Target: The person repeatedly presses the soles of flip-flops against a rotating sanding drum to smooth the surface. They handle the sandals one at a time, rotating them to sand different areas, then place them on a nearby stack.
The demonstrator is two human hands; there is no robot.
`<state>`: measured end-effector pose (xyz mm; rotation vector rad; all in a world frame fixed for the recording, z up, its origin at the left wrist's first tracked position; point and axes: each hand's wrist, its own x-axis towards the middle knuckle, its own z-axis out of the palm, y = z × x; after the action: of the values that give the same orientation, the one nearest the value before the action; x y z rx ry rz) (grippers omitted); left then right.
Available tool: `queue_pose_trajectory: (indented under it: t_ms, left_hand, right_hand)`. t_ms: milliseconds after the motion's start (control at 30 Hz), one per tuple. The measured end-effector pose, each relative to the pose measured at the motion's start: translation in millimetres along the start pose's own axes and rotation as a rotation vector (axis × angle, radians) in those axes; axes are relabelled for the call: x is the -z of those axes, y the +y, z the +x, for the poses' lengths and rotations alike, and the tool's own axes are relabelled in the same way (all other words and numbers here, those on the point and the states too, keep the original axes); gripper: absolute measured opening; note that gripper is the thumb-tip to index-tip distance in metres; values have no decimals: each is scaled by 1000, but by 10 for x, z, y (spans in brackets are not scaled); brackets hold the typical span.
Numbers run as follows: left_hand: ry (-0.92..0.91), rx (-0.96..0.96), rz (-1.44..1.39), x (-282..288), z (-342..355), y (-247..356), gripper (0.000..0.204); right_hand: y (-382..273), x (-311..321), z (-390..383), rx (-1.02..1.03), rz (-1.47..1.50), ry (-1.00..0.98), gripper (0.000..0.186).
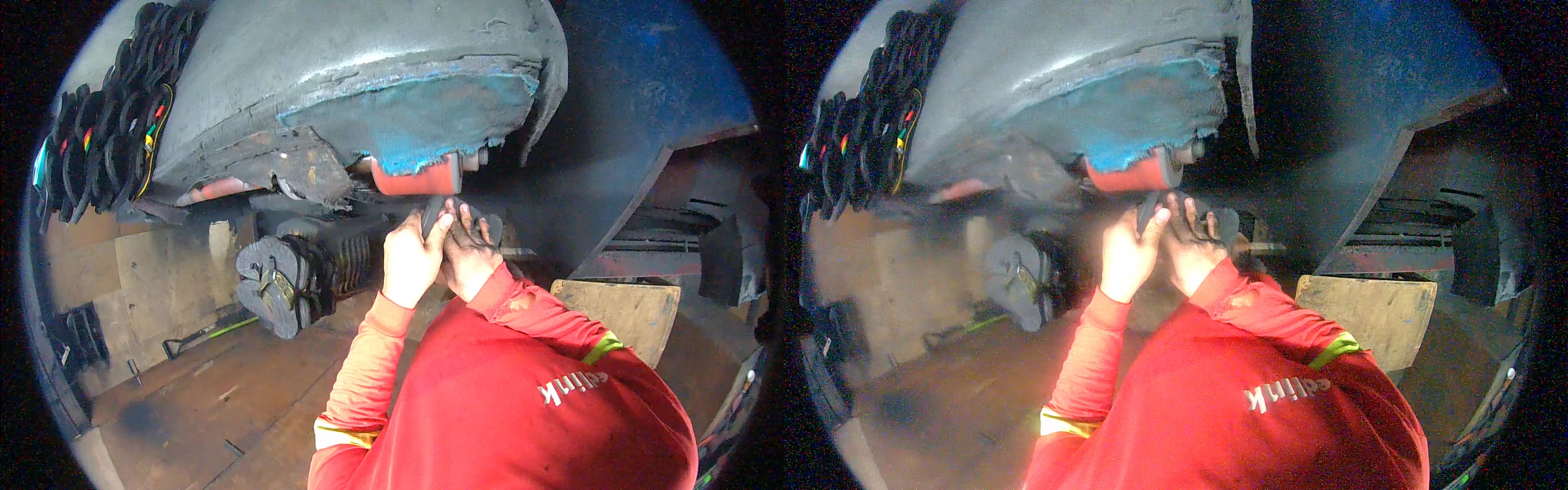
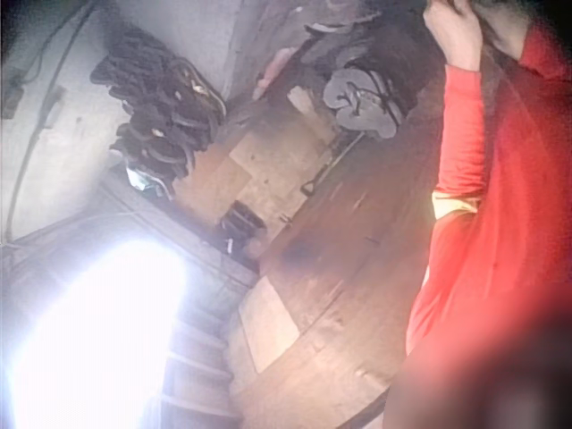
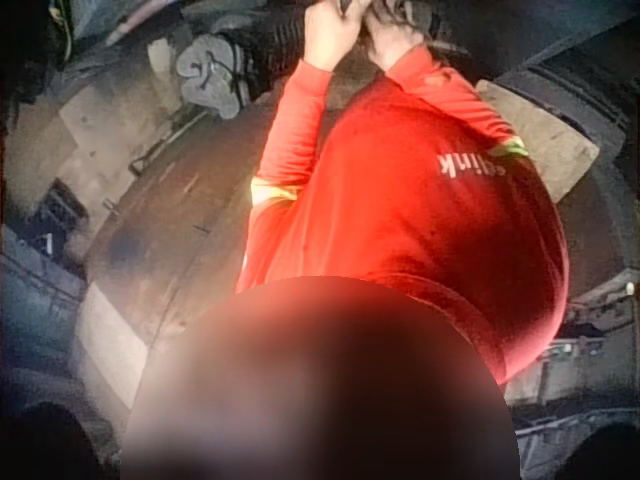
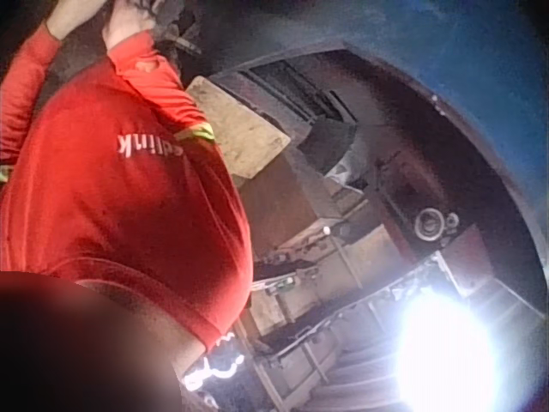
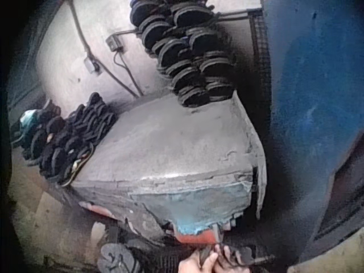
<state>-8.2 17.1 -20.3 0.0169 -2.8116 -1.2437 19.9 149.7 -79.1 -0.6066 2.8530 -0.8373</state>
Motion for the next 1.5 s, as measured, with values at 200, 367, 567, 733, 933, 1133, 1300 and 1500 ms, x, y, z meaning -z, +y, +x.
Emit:
queue_pose_trajectory:
  t_ms: [200,367,567,733,933,1133,1300,1500]
  left_hand:
    - [47,67,-17,53,-213,134,31]
    - [29,28,68,0,-114,133,35]
    - [25,71,-16,-92,-15,91,34]
    - [37,224,-77,27,-293,236,31]
    - [183,354,-319,846,-644,425,29]
    - [493,139,-158,1596,-895,629,31]
    - [791,-9,-461,1557,-805,650,58]
    - [704,102,-916,1461,-975,508,37]
  right_hand:
    - [114,-111,-38,135,-70,129,75]
    - [152,-74,-22,139,-12,122,77]
    - [231,66,-35,131,46,-40,79]
    - [116,176,13,224,-95,115,64]
    - [-210,944,-261,920,97,230,50]
    - [-668,1260,58,696,210,145,78]
    - [-692,1586,463,692,484,136,66]
    - [-779,2242,1677,333,874,159,37]
